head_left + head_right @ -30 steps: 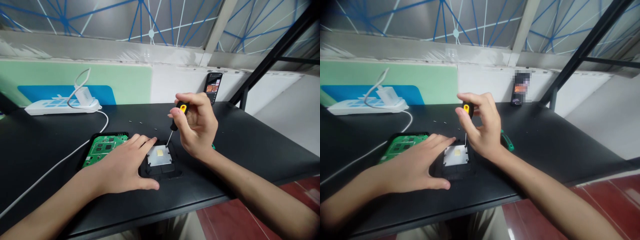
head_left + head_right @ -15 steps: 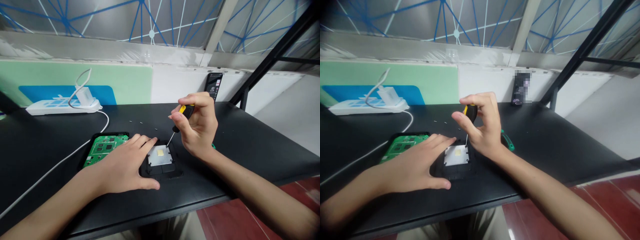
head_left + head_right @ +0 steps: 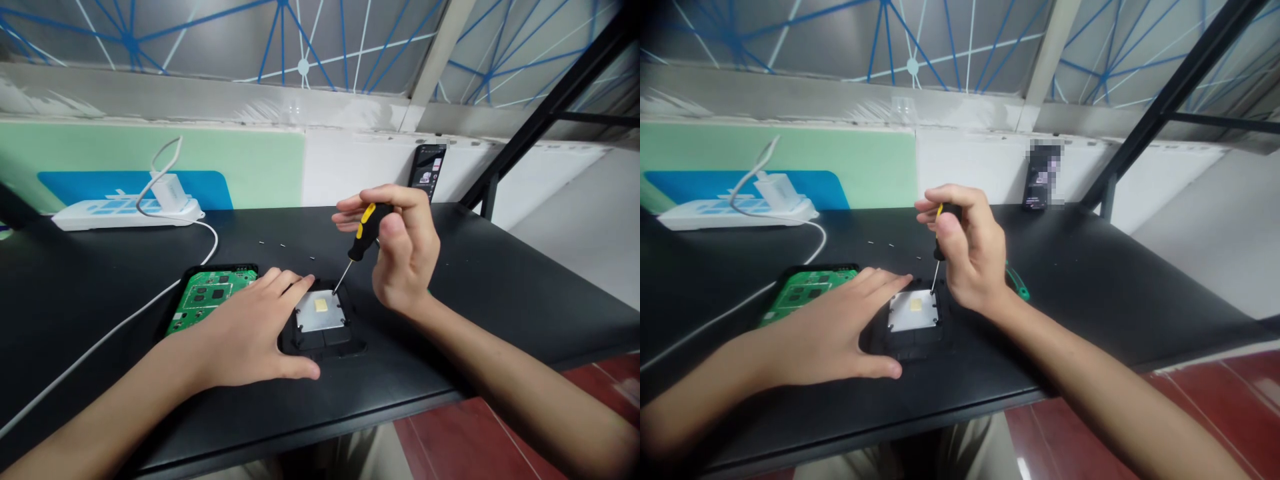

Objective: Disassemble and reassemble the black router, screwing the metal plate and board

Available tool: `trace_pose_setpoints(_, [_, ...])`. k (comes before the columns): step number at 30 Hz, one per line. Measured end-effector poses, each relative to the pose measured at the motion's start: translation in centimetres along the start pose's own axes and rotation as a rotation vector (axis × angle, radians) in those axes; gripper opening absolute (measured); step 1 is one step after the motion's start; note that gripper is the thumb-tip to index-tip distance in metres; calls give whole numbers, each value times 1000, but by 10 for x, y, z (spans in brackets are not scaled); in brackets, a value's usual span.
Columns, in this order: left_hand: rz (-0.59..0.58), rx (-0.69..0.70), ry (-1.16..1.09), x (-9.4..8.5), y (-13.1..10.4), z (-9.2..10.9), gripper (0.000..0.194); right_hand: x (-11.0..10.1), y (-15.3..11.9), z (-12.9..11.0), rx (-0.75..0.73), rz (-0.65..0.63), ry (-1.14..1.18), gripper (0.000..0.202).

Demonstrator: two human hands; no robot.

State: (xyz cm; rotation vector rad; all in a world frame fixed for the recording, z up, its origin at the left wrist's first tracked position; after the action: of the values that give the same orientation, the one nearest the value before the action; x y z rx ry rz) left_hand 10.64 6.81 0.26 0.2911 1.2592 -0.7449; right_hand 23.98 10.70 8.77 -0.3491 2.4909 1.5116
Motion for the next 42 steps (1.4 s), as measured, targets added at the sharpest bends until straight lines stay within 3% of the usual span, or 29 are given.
trace_pose_setpoints(4, [0,5,9,0,1,0,99,4,3,0,-23,-60,-30,34])
trace_pose_setpoints(7, [-13,-3,16,0,1,0,99,1,4,-2,-47,-33,-48,39])
trace_pose_setpoints(11, [-28,-12,13,1,1,0,102,-6,4,-6,-33,43,-117,20])
trace_pose_setpoints(19, [-27,-12,17,3,1,-1,104,-6,1,-2,-16,75,79,30])
trace_pose_setpoints(27, [-25,-16,21,2,1,0,104,-13,2,-12,-45,99,-197,13])
trace_pose_setpoints(36, [-24,-17,11,2,0,-1,103,-7,1,1,-11,70,57,26])
trace_pose_setpoints(42, [-6,-2,19,2,1,0,102,-11,4,-13,-105,92,-169,17])
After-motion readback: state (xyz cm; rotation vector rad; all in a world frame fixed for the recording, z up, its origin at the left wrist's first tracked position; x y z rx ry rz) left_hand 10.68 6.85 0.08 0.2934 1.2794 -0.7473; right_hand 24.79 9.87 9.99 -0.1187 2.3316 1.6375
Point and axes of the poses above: each hand's wrist, its own y-axis towards the middle knuckle, its own x-axis out of the palm, z = x × y, the point moved 10 cm from there along y, towards the middle knuckle, and after that the axes turned 12 degrees about -z, right-handed, at the moved point
